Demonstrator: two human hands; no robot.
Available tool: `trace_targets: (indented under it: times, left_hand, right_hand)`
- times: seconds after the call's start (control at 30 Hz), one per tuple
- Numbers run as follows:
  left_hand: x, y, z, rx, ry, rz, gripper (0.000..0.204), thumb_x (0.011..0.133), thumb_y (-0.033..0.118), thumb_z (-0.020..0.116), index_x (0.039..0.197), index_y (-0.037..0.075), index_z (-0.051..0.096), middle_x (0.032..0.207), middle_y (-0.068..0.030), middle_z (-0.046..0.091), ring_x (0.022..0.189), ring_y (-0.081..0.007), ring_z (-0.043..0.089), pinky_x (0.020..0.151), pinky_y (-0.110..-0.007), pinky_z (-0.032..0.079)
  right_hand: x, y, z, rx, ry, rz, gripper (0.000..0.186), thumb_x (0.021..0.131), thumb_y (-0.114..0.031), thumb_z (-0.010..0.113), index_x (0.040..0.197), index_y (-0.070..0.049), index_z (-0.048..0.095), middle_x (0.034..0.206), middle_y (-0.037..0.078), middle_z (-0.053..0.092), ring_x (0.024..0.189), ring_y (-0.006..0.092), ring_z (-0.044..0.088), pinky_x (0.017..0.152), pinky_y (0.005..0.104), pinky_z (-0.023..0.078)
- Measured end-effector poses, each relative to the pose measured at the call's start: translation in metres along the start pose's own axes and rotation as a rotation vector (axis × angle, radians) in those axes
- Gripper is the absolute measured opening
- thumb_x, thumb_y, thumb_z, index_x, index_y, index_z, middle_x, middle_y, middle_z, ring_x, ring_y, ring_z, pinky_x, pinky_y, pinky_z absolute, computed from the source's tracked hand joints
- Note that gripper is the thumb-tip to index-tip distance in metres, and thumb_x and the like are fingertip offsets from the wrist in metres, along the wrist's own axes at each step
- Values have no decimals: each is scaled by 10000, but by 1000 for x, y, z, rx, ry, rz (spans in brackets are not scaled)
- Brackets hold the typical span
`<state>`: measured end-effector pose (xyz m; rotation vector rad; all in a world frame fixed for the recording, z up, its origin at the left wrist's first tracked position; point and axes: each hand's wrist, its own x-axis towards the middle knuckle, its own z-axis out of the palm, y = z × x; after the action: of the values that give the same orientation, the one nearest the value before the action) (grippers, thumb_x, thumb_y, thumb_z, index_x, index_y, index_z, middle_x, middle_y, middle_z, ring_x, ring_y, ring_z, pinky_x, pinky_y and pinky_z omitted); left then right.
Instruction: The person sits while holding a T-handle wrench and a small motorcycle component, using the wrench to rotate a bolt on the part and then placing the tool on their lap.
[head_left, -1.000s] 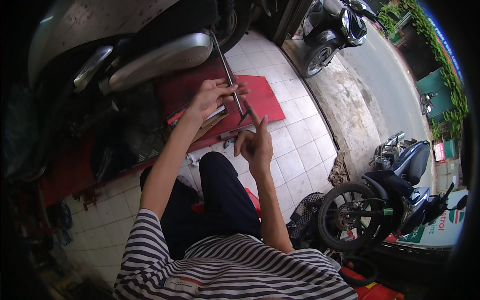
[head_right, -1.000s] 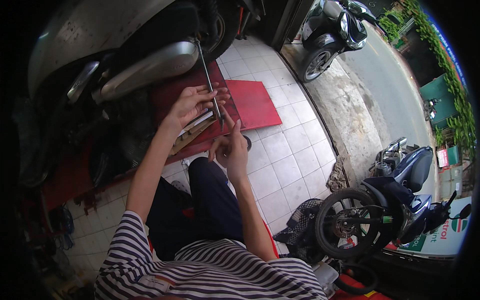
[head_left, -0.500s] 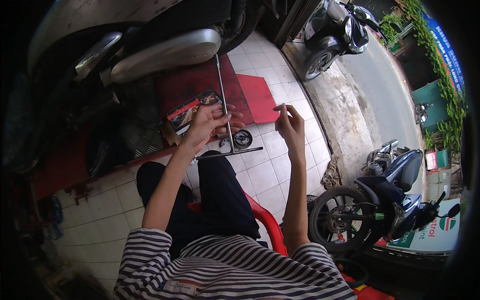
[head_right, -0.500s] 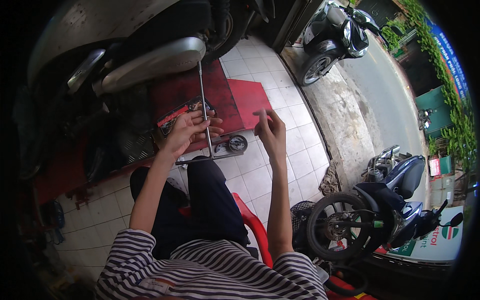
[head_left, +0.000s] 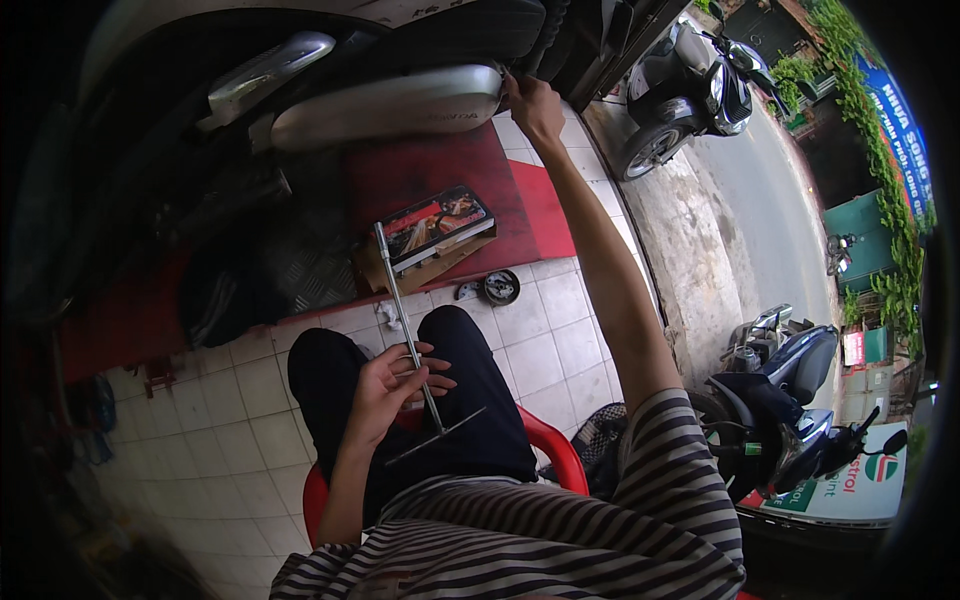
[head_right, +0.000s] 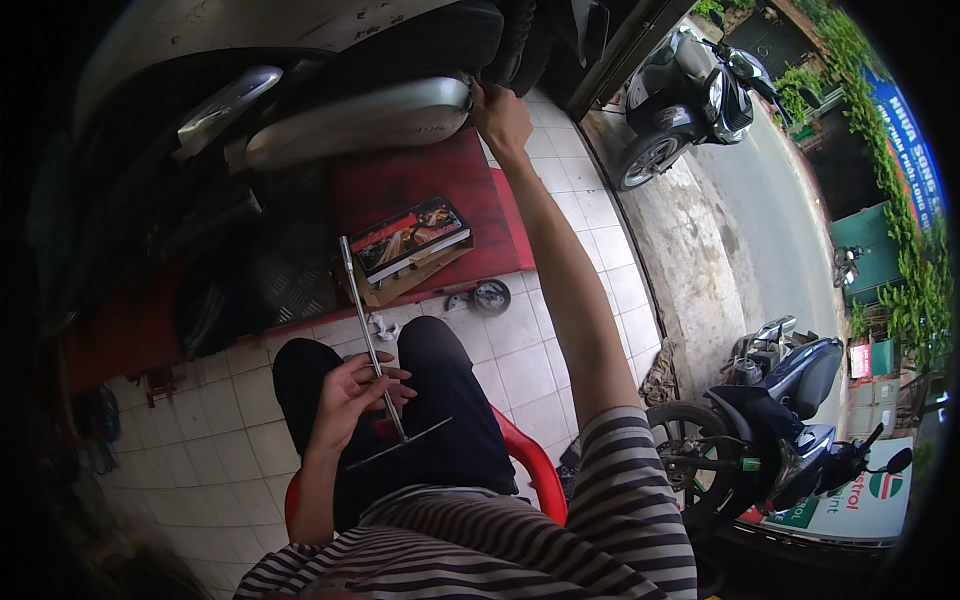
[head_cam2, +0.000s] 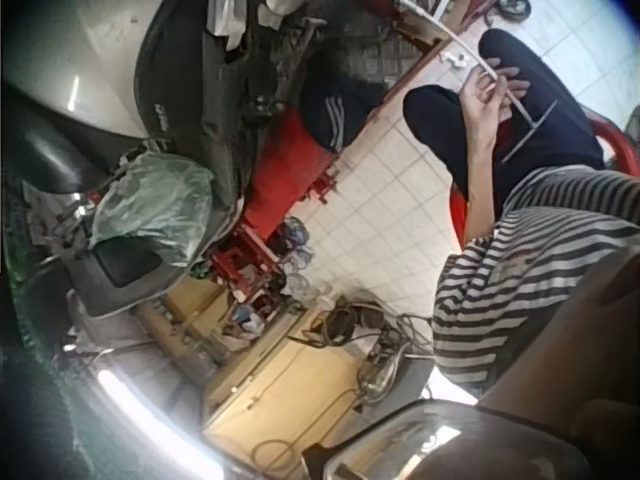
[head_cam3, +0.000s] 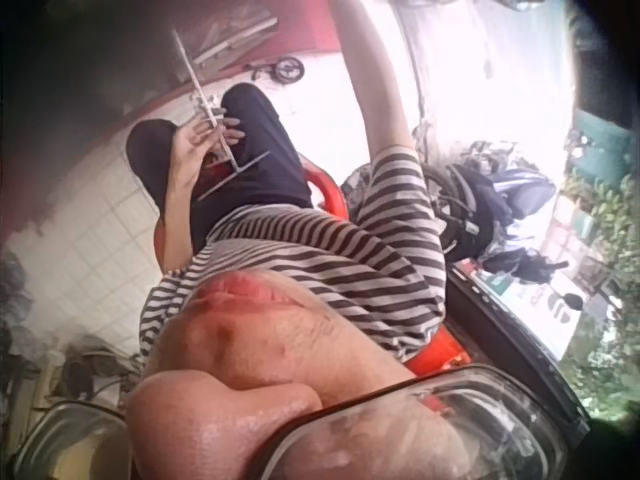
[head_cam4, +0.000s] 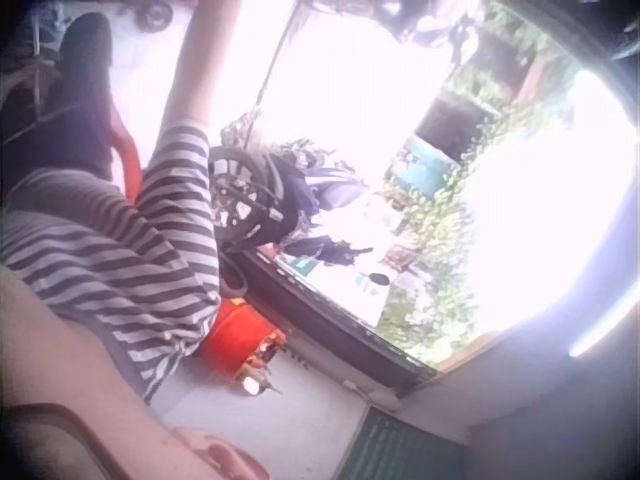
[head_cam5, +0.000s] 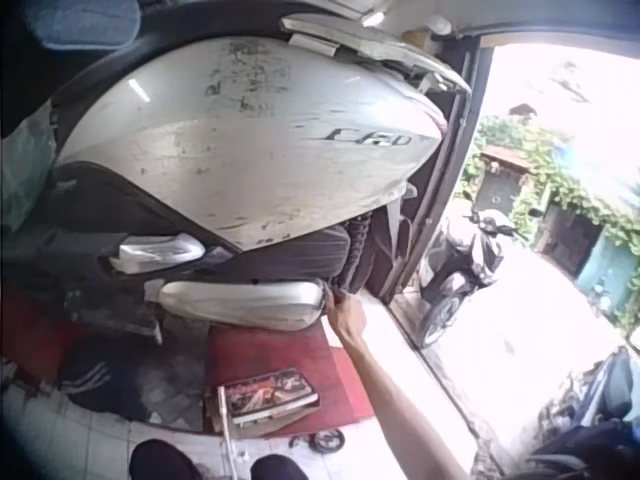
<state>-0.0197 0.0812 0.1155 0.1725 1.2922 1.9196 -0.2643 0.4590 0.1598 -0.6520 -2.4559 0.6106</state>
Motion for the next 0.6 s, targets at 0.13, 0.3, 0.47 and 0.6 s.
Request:
trace_targets:
  times: [0.13, 0.3, 0.47, 0.6]
  left_hand:
    - [-13, -2, -16, -1, 71, 28, 287, 984, 27, 558, 1249, -66, 501, 1105, -224, 674, 958, -303, 719, 816, -349, 613]
    - [-21, -3, -21, -15, 86, 48, 283, 985, 29, 558, 1246, -66, 504, 1106, -229, 674, 956, -309, 720, 813, -356, 615]
    - [-36, -10, -22, -22, 115, 50, 274, 985, 44, 557, 1235, -58, 505, 1091, -212, 681, 945, -291, 723, 831, -362, 615]
    - [-49, -23, -26, -19, 154, 24, 294, 994, 55, 546, 1261, -58, 497, 1100, -212, 676, 951, -290, 721, 839, -352, 612]
  right_hand:
    - [-9, -6, -11, 42, 50, -118, 381, 888, -466, 610, 990, -124, 744, 861, 132, 734, 893, 363, 693, 782, 467, 533]
    - [-23, 0, -23, 41, 133, -280, 301, 898, -391, 633, 957, -115, 737, 835, 114, 732, 851, 357, 692, 745, 467, 526]
    - [-105, 12, -37, 340, -37, -39, 336, 935, -348, 641, 967, -28, 737, 761, 80, 735, 668, 183, 679, 649, 323, 503]
    - [-220, 45, -8, 464, -377, 135, 336, 932, -327, 654, 1009, -13, 746, 744, 72, 705, 627, 102, 588, 589, 279, 451]
